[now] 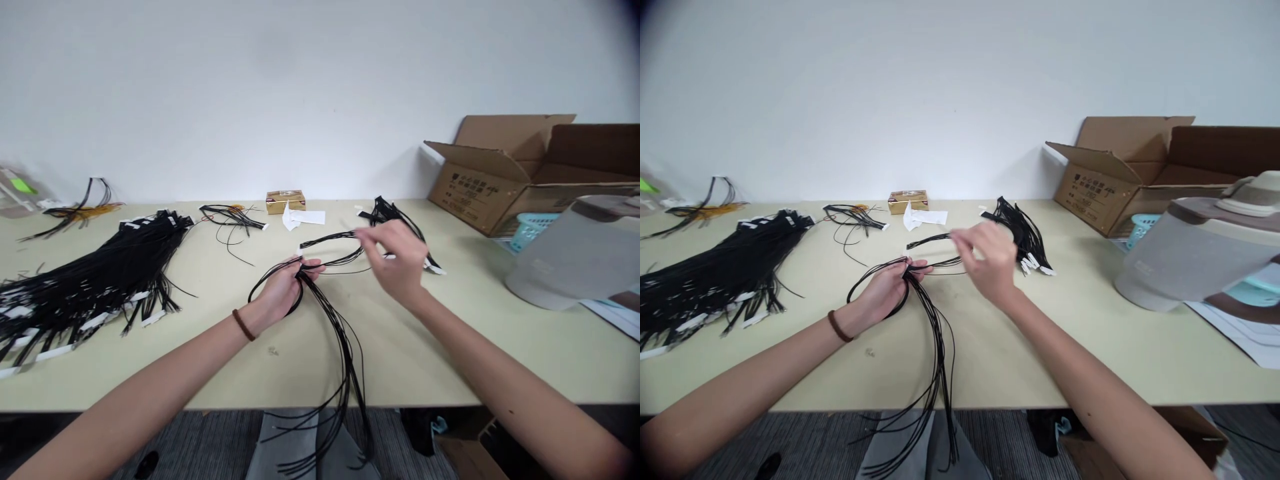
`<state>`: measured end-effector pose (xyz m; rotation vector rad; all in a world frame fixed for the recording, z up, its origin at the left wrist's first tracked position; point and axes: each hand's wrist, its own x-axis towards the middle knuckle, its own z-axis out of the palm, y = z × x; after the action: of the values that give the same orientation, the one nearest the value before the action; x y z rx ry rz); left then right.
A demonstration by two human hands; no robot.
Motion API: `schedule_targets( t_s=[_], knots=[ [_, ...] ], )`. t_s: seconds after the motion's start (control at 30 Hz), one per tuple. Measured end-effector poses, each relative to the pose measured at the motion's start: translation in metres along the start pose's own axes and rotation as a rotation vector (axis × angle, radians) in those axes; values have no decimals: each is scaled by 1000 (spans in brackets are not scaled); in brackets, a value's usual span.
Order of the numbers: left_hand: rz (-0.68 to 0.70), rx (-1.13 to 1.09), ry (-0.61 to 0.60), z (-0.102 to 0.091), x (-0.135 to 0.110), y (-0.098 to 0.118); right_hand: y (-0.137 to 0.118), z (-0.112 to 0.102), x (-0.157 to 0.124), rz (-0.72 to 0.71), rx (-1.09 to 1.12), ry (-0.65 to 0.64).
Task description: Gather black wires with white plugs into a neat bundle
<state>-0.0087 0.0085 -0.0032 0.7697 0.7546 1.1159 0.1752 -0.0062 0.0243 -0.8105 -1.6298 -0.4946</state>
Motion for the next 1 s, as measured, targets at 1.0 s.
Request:
schedule_targets(
  t_s=[1.0],
  knots=[
    [255,225,-303,-1,-7,-5,-11,13,-18,-135,-103,-300]
  ],
)
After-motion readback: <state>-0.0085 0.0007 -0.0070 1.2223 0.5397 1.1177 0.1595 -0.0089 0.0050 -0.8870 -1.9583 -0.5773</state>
